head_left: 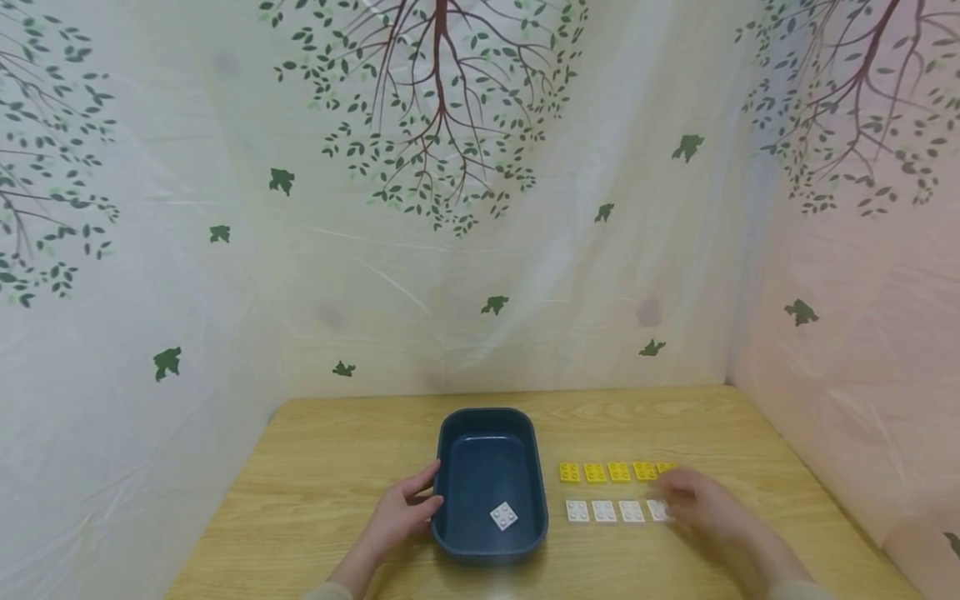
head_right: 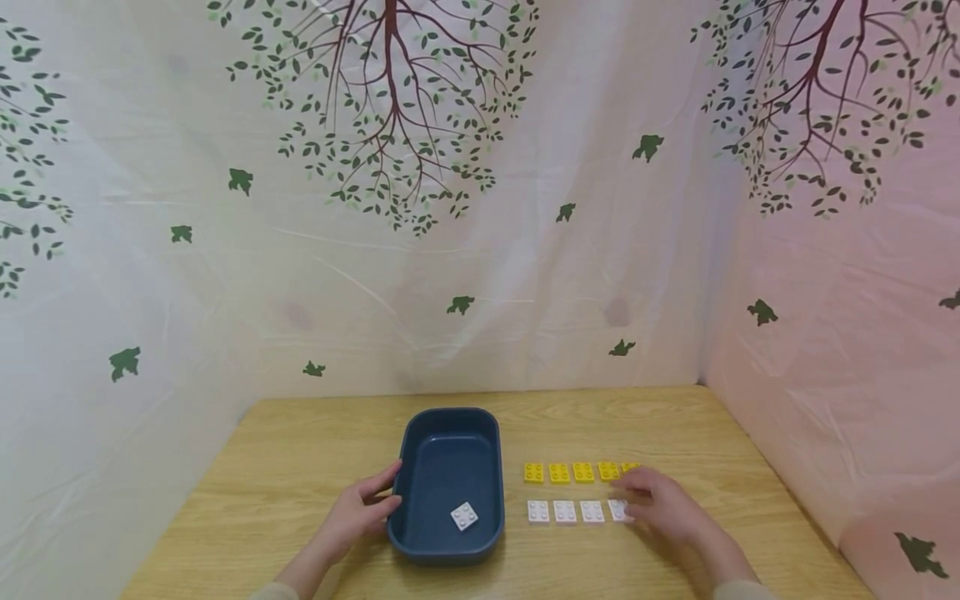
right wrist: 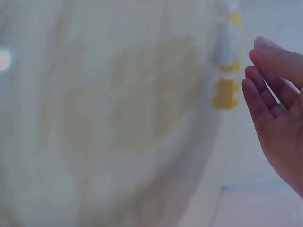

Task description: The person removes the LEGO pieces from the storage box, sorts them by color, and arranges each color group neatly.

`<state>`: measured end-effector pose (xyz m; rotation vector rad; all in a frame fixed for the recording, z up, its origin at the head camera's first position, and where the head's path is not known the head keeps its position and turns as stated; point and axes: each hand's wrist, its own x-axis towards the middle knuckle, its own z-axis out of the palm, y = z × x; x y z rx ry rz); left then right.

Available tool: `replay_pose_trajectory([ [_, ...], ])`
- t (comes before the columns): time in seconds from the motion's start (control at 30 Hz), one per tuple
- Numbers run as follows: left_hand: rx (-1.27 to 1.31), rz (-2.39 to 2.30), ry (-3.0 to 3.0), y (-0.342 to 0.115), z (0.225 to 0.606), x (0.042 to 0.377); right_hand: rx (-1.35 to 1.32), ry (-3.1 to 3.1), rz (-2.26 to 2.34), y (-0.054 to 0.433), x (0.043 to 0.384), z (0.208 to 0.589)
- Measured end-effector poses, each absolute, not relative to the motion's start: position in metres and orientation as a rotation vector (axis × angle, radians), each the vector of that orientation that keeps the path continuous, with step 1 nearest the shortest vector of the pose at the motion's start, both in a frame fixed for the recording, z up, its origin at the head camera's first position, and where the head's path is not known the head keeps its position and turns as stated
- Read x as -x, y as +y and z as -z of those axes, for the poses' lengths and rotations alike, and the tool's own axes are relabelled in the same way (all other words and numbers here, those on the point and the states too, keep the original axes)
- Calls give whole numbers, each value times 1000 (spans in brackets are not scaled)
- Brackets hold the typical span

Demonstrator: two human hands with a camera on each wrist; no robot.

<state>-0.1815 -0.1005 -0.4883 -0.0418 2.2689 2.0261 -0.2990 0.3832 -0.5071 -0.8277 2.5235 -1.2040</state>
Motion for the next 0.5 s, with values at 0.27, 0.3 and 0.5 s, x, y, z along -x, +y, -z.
replay_pose_trajectory([
  [0.27,41,-2034,2248,-102,488,183,1108,2667,1087,348,296,473],
  [0.3,39,-2031,2252,-102,488,183,1129,2651,1093,342,296,471],
  [0.5,45,-2002,2286,-101,489,182,1214,2522,1122,310,297,460],
])
